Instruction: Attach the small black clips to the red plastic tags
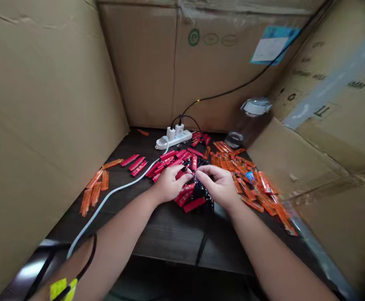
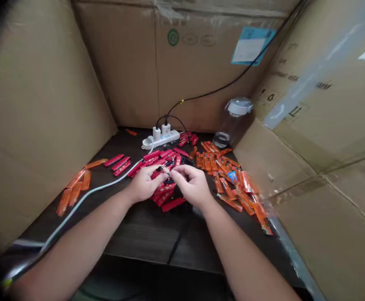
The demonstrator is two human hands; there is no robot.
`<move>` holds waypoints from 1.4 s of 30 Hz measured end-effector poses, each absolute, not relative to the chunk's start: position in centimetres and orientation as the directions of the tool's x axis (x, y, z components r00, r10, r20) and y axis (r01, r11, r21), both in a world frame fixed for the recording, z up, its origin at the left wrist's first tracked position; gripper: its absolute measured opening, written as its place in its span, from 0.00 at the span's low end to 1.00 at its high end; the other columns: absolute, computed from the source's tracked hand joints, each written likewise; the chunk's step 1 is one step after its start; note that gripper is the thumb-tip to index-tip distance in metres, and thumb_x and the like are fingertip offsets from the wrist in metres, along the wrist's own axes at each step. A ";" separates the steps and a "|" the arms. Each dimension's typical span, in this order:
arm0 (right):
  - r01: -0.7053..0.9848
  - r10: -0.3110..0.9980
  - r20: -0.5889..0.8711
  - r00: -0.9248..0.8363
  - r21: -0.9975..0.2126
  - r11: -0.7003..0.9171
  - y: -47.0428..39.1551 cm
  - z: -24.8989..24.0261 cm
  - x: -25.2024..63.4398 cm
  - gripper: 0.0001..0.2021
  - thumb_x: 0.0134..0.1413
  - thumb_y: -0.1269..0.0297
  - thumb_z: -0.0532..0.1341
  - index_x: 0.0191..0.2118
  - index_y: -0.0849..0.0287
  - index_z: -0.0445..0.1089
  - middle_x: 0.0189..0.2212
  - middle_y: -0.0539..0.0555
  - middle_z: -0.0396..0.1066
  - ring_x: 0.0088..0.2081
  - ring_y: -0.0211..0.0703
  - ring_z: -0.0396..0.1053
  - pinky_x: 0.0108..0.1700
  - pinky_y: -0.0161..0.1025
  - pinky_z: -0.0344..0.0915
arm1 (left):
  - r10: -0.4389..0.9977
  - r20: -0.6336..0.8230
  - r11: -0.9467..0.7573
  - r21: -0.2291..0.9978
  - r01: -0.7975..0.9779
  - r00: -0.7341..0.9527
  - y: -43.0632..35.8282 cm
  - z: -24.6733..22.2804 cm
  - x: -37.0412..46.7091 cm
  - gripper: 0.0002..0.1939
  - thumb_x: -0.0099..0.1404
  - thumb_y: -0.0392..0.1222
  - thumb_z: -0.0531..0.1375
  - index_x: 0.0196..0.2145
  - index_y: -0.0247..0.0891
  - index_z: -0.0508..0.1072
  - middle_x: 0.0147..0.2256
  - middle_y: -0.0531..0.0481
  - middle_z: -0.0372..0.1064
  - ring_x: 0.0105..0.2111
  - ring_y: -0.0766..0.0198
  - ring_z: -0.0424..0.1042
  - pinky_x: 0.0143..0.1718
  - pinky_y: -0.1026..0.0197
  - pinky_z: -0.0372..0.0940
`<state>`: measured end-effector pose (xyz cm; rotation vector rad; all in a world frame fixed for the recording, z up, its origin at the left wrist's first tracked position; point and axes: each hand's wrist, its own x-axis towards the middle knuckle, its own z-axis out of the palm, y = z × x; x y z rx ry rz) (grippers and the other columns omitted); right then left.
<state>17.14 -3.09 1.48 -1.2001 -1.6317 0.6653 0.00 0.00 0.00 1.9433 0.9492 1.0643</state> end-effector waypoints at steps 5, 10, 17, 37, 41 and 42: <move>0.426 0.939 0.333 -0.084 -0.840 0.336 -2.9 1.0 16.9 0.13 0.53 0.58 0.60 0.29 0.63 0.73 0.19 0.49 0.64 0.22 0.35 0.56 0.24 0.33 0.54 | 0.741 0.496 -0.658 0.670 0.344 0.452 0.2 -0.7 -0.1 0.07 0.65 0.38 0.56 0.30 0.34 0.71 0.30 0.48 0.71 0.31 0.63 0.69 0.34 0.61 0.63; 0.430 0.938 0.318 -0.137 -0.834 0.346 -2.9 1.2 16.9 0.12 0.57 0.58 0.57 0.29 0.62 0.68 0.21 0.49 0.63 0.24 0.35 0.57 0.27 0.33 0.56 | 0.621 0.598 -0.780 0.535 0.324 0.507 0.2 -0.6 -0.5 0.05 0.64 0.33 0.54 0.32 0.34 0.70 0.31 0.46 0.70 0.32 0.63 0.69 0.34 0.61 0.65; 0.448 0.926 0.321 -0.196 -0.811 0.376 -2.9 1.3 16.7 0.13 0.60 0.58 0.54 0.28 0.60 0.64 0.22 0.48 0.59 0.25 0.35 0.55 0.28 0.33 0.55 | 0.574 0.603 -0.819 0.408 0.404 0.554 0.2 -0.6 -0.7 0.10 0.60 0.27 0.52 0.33 0.35 0.70 0.33 0.45 0.71 0.34 0.62 0.71 0.35 0.61 0.67; 0.094 0.986 0.162 -0.045 -0.982 0.166 -2.2 -0.2 16.6 0.18 0.54 0.48 0.60 0.30 0.61 0.68 0.17 0.44 0.54 0.17 0.30 0.48 0.19 0.31 0.48 | 0.556 0.721 -0.815 0.376 0.441 0.414 0.1 -0.8 -0.9 0.09 0.59 0.29 0.55 0.37 0.36 0.70 0.36 0.46 0.72 0.37 0.61 0.73 0.38 0.61 0.69; 0.172 0.983 0.155 -0.099 -0.970 0.170 -2.8 -0.1 15.8 0.17 0.52 0.50 0.62 0.33 0.62 0.71 0.18 0.46 0.60 0.18 0.30 0.52 0.19 0.31 0.49 | 0.529 0.755 -0.817 0.330 0.472 0.388 -0.1 -0.7 -0.9 0.10 0.57 0.29 0.55 0.37 0.36 0.69 0.35 0.46 0.72 0.38 0.60 0.73 0.38 0.60 0.70; 0.172 0.983 0.156 -0.096 -0.970 0.171 -2.9 -0.1 15.6 0.17 0.52 0.50 0.63 0.33 0.62 0.71 0.18 0.46 0.60 0.18 0.30 0.52 0.19 0.31 0.49 | 0.519 0.761 -0.821 0.317 0.475 0.390 -0.1 -0.6 -0.9 0.10 0.57 0.29 0.55 0.37 0.36 0.69 0.35 0.45 0.72 0.38 0.60 0.74 0.38 0.61 0.70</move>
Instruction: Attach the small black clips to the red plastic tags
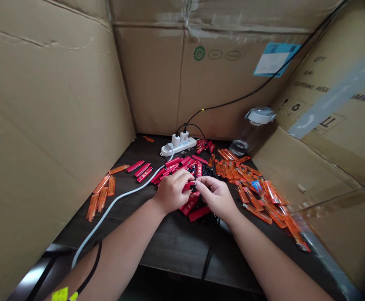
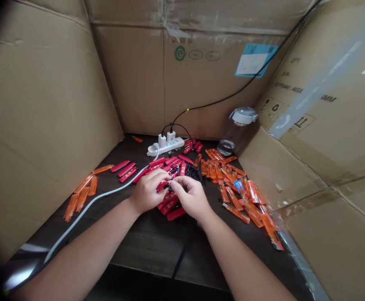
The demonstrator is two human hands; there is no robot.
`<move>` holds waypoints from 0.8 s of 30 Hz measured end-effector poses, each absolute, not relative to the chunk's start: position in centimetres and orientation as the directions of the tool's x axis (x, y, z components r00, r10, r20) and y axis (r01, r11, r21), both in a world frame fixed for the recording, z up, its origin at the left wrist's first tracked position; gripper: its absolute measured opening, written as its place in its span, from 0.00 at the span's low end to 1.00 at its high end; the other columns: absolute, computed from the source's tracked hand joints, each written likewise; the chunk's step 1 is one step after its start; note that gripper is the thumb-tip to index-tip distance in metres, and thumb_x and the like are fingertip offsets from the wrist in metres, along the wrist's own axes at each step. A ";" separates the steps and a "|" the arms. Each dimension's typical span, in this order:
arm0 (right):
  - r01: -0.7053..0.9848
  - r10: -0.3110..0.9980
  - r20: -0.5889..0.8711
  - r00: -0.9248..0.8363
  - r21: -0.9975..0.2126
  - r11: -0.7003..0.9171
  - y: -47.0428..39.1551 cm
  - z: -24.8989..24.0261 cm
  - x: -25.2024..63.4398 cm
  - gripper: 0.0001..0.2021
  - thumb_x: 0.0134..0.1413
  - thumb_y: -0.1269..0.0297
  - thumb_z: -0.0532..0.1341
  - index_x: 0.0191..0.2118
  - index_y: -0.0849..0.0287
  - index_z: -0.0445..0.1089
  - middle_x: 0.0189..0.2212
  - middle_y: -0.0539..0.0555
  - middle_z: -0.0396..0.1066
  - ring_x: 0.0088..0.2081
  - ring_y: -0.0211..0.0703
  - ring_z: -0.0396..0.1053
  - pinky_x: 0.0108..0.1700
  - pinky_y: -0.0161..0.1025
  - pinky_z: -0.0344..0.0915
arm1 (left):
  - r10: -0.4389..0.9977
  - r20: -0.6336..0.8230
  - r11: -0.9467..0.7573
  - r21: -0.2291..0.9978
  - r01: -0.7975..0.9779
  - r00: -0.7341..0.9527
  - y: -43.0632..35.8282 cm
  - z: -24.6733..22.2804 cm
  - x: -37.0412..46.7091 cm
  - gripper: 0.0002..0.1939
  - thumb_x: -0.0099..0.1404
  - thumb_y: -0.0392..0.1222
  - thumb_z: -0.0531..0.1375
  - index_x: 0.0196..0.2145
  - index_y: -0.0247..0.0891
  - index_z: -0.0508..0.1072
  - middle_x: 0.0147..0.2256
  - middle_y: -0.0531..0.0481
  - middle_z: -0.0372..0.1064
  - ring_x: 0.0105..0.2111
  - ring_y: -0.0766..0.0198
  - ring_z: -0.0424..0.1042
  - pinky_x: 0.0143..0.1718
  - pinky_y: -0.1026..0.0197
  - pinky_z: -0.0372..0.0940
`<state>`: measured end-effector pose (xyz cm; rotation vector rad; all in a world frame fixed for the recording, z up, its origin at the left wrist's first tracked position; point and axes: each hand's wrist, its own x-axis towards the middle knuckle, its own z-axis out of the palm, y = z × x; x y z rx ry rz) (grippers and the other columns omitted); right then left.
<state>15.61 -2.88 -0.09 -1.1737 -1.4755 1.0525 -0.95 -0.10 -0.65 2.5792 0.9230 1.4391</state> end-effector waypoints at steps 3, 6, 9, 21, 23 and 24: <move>0.121 0.985 0.154 -0.075 -0.979 0.163 -3.1 -0.1 15.2 0.18 0.51 0.50 0.63 0.34 0.63 0.72 0.16 0.45 0.58 0.17 0.30 0.50 0.19 0.31 0.49 | 0.484 0.771 -0.838 0.272 0.473 0.414 -0.3 -0.4 -1.0 0.11 0.56 0.28 0.53 0.36 0.37 0.69 0.36 0.45 0.72 0.37 0.61 0.73 0.37 0.61 0.70; 0.066 0.987 0.144 -0.067 -0.987 0.148 -3.1 -0.1 15.2 0.17 0.49 0.51 0.65 0.34 0.63 0.73 0.15 0.45 0.57 0.16 0.30 0.50 0.18 0.31 0.48 | 0.460 0.776 -0.852 0.251 0.459 0.431 -0.4 -0.1 -1.2 0.12 0.55 0.27 0.52 0.36 0.36 0.69 0.35 0.46 0.71 0.36 0.61 0.73 0.36 0.62 0.70; 0.046 0.987 0.152 -0.056 -0.987 0.154 -3.1 -0.1 15.2 0.17 0.48 0.51 0.65 0.33 0.63 0.73 0.15 0.46 0.58 0.17 0.30 0.51 0.18 0.31 0.50 | 0.460 0.777 -0.857 0.261 0.445 0.430 -0.4 0.0 -1.2 0.13 0.55 0.27 0.53 0.37 0.36 0.69 0.35 0.46 0.71 0.36 0.62 0.73 0.36 0.62 0.70; 0.154 0.958 0.285 0.036 -0.948 0.277 -3.2 -0.3 15.8 0.15 0.52 0.52 0.63 0.32 0.61 0.73 0.17 0.49 0.64 0.19 0.34 0.56 0.20 0.32 0.55 | 0.410 0.805 -0.873 0.210 0.441 0.428 -0.7 0.3 -1.1 0.14 0.55 0.26 0.53 0.37 0.34 0.71 0.35 0.44 0.72 0.35 0.62 0.73 0.34 0.63 0.70; 0.177 0.952 0.304 0.044 -0.940 0.292 -3.3 -0.3 15.8 0.14 0.53 0.53 0.63 0.32 0.61 0.73 0.18 0.49 0.64 0.19 0.33 0.56 0.20 0.32 0.54 | 0.407 0.801 -0.871 0.197 0.449 0.439 -0.8 0.4 -1.2 0.13 0.55 0.27 0.52 0.37 0.35 0.71 0.35 0.45 0.72 0.35 0.62 0.73 0.34 0.63 0.69; 0.191 0.949 0.313 0.048 -0.935 0.299 -3.3 -0.4 15.9 0.14 0.53 0.54 0.63 0.31 0.61 0.73 0.18 0.49 0.65 0.19 0.33 0.55 0.20 0.32 0.54 | 0.404 0.799 -0.872 0.189 0.452 0.445 -0.8 0.4 -1.2 0.13 0.55 0.27 0.52 0.37 0.35 0.70 0.35 0.45 0.72 0.35 0.62 0.73 0.34 0.63 0.69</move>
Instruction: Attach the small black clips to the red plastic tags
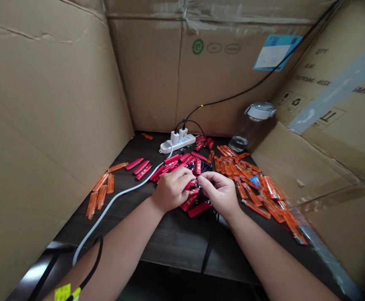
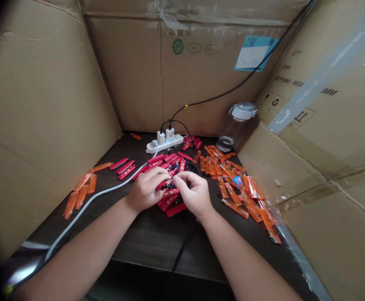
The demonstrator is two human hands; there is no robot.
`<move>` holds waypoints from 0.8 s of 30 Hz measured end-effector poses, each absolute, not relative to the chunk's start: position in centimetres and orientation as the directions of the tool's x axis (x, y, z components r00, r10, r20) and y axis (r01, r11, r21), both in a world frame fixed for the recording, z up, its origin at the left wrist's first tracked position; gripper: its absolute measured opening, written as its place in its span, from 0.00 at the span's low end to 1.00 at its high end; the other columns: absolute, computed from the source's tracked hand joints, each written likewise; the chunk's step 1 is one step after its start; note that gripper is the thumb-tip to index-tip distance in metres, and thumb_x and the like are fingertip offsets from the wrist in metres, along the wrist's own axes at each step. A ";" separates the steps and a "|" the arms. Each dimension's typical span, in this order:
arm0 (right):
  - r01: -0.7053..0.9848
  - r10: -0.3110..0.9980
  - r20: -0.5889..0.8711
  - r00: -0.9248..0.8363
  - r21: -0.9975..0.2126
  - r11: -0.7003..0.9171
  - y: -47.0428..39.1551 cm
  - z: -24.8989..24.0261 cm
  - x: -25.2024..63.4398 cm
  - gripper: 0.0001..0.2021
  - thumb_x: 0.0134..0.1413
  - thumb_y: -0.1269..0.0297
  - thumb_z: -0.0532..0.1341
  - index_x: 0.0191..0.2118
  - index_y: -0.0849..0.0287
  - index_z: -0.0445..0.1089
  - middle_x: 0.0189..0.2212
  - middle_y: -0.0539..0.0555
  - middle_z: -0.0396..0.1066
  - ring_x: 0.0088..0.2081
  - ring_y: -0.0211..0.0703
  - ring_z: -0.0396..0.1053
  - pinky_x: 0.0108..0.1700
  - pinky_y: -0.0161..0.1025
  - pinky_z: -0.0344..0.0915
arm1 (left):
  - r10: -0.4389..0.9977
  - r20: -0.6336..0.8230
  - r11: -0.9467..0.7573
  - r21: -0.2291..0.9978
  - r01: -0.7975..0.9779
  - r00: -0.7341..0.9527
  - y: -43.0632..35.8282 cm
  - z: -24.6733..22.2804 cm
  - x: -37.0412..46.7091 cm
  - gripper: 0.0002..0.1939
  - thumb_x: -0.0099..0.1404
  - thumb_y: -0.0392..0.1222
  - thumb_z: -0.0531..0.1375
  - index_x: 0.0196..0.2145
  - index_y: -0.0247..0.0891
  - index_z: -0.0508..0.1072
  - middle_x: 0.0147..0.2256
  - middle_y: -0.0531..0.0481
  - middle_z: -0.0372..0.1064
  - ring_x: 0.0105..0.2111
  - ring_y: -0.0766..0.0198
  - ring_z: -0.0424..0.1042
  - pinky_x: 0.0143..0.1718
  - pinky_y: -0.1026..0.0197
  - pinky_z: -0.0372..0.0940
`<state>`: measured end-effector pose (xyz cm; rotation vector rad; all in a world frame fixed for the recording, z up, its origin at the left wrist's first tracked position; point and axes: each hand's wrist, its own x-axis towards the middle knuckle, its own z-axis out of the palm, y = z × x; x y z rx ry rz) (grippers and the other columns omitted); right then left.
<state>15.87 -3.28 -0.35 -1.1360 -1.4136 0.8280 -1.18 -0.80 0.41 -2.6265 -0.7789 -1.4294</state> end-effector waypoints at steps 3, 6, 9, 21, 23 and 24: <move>0.225 0.944 0.327 0.047 -0.924 0.309 -3.3 -0.4 16.0 0.13 0.53 0.54 0.63 0.31 0.61 0.72 0.19 0.48 0.64 0.19 0.33 0.54 0.20 0.32 0.53 | 0.398 0.793 -0.876 0.177 0.449 0.462 -0.8 0.4 -1.2 0.13 0.56 0.28 0.51 0.37 0.35 0.70 0.36 0.44 0.72 0.36 0.62 0.73 0.35 0.63 0.69; 0.228 0.946 0.324 0.022 -0.923 0.310 -3.3 -0.5 16.0 0.13 0.55 0.54 0.61 0.32 0.60 0.71 0.17 0.47 0.60 0.18 0.33 0.53 0.20 0.32 0.53 | 0.399 0.788 -0.878 0.182 0.442 0.468 -0.8 0.3 -1.2 0.12 0.58 0.28 0.51 0.37 0.36 0.70 0.36 0.44 0.72 0.36 0.62 0.73 0.36 0.63 0.69; 0.219 0.949 0.314 -0.010 -0.926 0.308 -3.3 -0.5 16.0 0.13 0.57 0.54 0.59 0.32 0.59 0.69 0.16 0.46 0.58 0.18 0.33 0.53 0.20 0.32 0.53 | 0.393 0.793 -0.883 0.186 0.430 0.465 -0.7 0.3 -1.2 0.11 0.59 0.29 0.51 0.36 0.36 0.70 0.36 0.44 0.72 0.36 0.62 0.73 0.36 0.63 0.69; 0.164 0.958 0.286 -0.013 -0.945 0.284 -3.2 -0.4 16.1 0.15 0.55 0.51 0.61 0.32 0.60 0.69 0.18 0.48 0.61 0.19 0.34 0.56 0.21 0.33 0.55 | 0.390 0.804 -0.889 0.200 0.412 0.449 -0.9 0.6 -1.3 0.11 0.59 0.29 0.51 0.36 0.35 0.70 0.36 0.44 0.72 0.36 0.62 0.73 0.35 0.62 0.69; 0.140 0.962 0.271 -0.018 -0.952 0.271 -3.2 -0.3 16.1 0.15 0.54 0.51 0.61 0.34 0.60 0.70 0.19 0.48 0.63 0.19 0.33 0.56 0.21 0.32 0.55 | 0.395 0.810 -0.881 0.201 0.427 0.434 -0.9 0.6 -1.3 0.11 0.59 0.30 0.52 0.37 0.36 0.70 0.36 0.44 0.72 0.36 0.62 0.73 0.35 0.63 0.69; 0.130 0.965 0.263 -0.024 -0.956 0.264 -3.3 -0.3 16.0 0.15 0.54 0.52 0.62 0.35 0.60 0.70 0.20 0.48 0.64 0.19 0.33 0.56 0.21 0.32 0.54 | 0.398 0.811 -0.878 0.201 0.435 0.428 -0.9 0.6 -1.4 0.11 0.60 0.30 0.52 0.37 0.36 0.70 0.36 0.44 0.72 0.35 0.62 0.73 0.35 0.63 0.69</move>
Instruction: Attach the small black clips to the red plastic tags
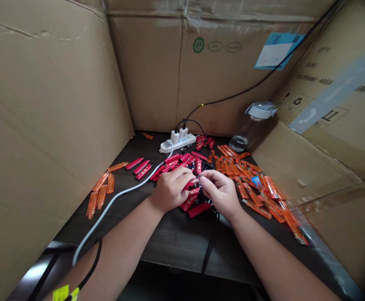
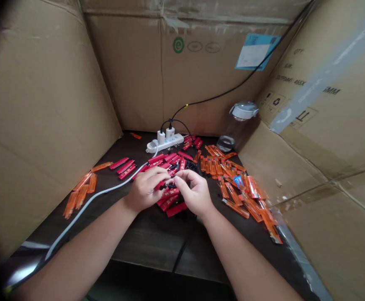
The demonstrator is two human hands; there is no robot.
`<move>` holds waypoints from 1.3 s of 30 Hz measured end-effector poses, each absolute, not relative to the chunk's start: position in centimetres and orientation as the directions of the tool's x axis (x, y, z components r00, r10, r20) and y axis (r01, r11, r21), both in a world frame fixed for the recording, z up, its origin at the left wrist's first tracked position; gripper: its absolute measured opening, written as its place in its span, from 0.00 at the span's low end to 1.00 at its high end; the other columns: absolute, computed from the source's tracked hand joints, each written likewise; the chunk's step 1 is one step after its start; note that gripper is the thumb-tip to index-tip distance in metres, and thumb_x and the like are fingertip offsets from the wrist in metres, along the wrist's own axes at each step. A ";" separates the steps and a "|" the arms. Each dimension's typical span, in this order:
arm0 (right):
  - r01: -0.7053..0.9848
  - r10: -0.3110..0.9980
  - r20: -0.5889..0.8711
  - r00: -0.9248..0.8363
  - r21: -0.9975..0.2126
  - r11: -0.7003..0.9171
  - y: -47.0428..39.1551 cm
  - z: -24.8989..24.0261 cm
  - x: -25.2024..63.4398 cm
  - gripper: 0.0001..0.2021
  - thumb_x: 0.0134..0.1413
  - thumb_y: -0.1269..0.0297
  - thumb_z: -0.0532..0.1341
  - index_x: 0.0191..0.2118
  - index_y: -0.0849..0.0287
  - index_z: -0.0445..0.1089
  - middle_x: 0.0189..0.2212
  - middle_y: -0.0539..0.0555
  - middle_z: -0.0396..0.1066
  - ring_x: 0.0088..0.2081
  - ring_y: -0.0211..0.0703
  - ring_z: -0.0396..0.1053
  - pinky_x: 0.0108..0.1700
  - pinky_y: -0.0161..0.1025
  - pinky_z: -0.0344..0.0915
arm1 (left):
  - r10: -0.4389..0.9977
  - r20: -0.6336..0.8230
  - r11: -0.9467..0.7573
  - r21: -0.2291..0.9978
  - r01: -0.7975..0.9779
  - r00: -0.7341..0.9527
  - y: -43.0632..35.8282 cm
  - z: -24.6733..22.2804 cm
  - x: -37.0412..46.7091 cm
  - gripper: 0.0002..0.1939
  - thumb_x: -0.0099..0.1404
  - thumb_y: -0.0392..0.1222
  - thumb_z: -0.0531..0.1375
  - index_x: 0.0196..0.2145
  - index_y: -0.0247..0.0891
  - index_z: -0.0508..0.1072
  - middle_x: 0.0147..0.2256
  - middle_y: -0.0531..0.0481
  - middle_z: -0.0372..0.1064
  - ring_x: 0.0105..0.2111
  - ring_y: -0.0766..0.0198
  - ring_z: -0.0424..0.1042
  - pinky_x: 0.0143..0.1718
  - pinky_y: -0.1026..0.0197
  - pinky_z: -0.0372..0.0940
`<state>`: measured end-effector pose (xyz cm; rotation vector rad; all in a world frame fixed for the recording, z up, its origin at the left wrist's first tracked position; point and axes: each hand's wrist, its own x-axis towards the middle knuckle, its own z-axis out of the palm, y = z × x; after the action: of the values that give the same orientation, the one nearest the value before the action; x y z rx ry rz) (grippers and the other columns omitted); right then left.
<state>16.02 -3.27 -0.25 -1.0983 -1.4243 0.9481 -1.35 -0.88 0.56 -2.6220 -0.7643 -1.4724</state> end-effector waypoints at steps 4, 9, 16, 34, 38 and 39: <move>0.108 0.969 0.241 -0.051 -0.963 0.245 -3.4 -0.1 15.8 0.15 0.52 0.53 0.63 0.37 0.60 0.71 0.21 0.49 0.66 0.19 0.32 0.56 0.20 0.32 0.53 | 0.391 0.815 -0.875 0.184 0.448 0.427 -1.0 0.6 -1.4 0.09 0.61 0.31 0.53 0.38 0.37 0.70 0.35 0.45 0.73 0.35 0.63 0.74 0.34 0.63 0.69; 0.063 0.972 0.224 -0.068 -0.972 0.228 -3.5 0.1 15.7 0.14 0.52 0.53 0.63 0.34 0.60 0.72 0.18 0.47 0.62 0.18 0.33 0.55 0.20 0.33 0.53 | 0.363 0.820 -0.893 0.171 0.415 0.442 -1.1 0.9 -1.3 0.08 0.64 0.33 0.53 0.39 0.36 0.70 0.36 0.44 0.74 0.36 0.62 0.74 0.35 0.62 0.70; -0.043 0.969 0.237 -0.075 -0.971 0.234 -3.4 -0.1 15.9 0.12 0.55 0.54 0.62 0.33 0.60 0.69 0.17 0.44 0.57 0.17 0.30 0.51 0.19 0.31 0.51 | 0.419 0.811 -0.891 0.281 0.356 0.409 -0.8 0.2 -1.1 0.09 0.61 0.35 0.58 0.41 0.36 0.71 0.38 0.42 0.74 0.38 0.60 0.74 0.38 0.60 0.71; -0.169 0.968 0.247 -0.034 -0.956 0.238 -3.3 -0.2 16.0 0.11 0.54 0.58 0.64 0.31 0.61 0.70 0.16 0.43 0.52 0.17 0.28 0.49 0.19 0.31 0.46 | 0.483 0.790 -0.876 0.424 0.231 0.378 -0.5 -0.4 -0.9 0.09 0.58 0.32 0.60 0.39 0.36 0.73 0.33 0.46 0.74 0.33 0.63 0.73 0.36 0.62 0.69; -0.169 0.968 0.240 -0.070 -0.960 0.225 -3.3 -0.3 16.1 0.10 0.54 0.58 0.64 0.33 0.60 0.70 0.17 0.44 0.56 0.17 0.28 0.50 0.18 0.30 0.48 | 0.492 0.795 -0.870 0.436 0.230 0.355 -0.5 -0.3 -0.8 0.08 0.59 0.33 0.60 0.38 0.37 0.73 0.33 0.47 0.74 0.33 0.63 0.73 0.35 0.62 0.69; -0.153 0.966 0.246 -0.081 -0.961 0.232 -3.3 -0.3 16.2 0.10 0.54 0.58 0.64 0.34 0.60 0.70 0.18 0.44 0.58 0.17 0.28 0.50 0.18 0.30 0.48 | 0.496 0.797 -0.868 0.440 0.229 0.345 -0.5 -0.3 -0.8 0.08 0.59 0.33 0.60 0.38 0.37 0.73 0.33 0.47 0.74 0.33 0.63 0.73 0.35 0.62 0.69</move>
<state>16.18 -3.30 -0.35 -0.8783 -1.2791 1.1634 -0.80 -0.51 -0.28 -2.7734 -0.7653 -1.8025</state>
